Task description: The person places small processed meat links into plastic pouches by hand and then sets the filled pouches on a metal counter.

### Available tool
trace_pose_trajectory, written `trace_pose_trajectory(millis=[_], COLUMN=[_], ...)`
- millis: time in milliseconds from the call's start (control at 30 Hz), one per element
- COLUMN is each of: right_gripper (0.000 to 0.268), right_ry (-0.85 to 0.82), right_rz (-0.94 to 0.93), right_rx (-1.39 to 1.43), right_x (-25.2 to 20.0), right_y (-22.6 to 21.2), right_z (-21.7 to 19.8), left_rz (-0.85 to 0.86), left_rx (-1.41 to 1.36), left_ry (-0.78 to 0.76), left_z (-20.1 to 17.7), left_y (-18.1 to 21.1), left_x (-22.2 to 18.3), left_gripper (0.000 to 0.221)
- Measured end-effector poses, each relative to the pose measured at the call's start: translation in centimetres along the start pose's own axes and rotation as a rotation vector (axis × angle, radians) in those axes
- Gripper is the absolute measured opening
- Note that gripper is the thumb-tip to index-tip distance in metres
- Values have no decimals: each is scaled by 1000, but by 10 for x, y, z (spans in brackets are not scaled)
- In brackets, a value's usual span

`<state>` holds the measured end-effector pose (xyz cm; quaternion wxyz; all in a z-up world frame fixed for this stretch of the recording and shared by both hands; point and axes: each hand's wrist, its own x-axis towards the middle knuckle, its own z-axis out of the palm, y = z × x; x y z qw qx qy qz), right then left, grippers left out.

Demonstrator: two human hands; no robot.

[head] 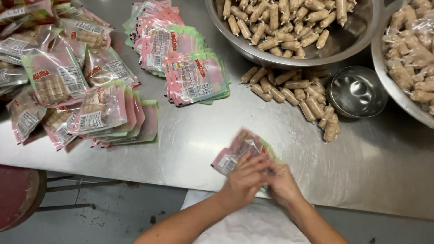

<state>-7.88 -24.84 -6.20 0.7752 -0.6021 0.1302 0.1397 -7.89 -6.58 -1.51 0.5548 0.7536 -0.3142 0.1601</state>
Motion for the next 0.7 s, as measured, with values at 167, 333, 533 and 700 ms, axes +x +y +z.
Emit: trace_pose_trajectory(millis=[167,333,533,700], right_gripper=[52,22,17,25], right_ry=[-344,-138,-336,-688], right_rz=[27,-470,-381,-190], right_rx=[31,-787,-1289,-1139], right_x=[-6,9,28,-8], right_y=[-17,13,7,-101], right_z=[-2,-20,-23,30], left_rz=[-63,-233,-529,-686], left_rx=[-86,558,198,244], left_ry=[-129,-320,-457,-543], left_z=[-16,-61,-74,-84], left_y=[-5,-85,-98,-62], left_x=[17,69,82,67], left_gripper=[20,34,14,21])
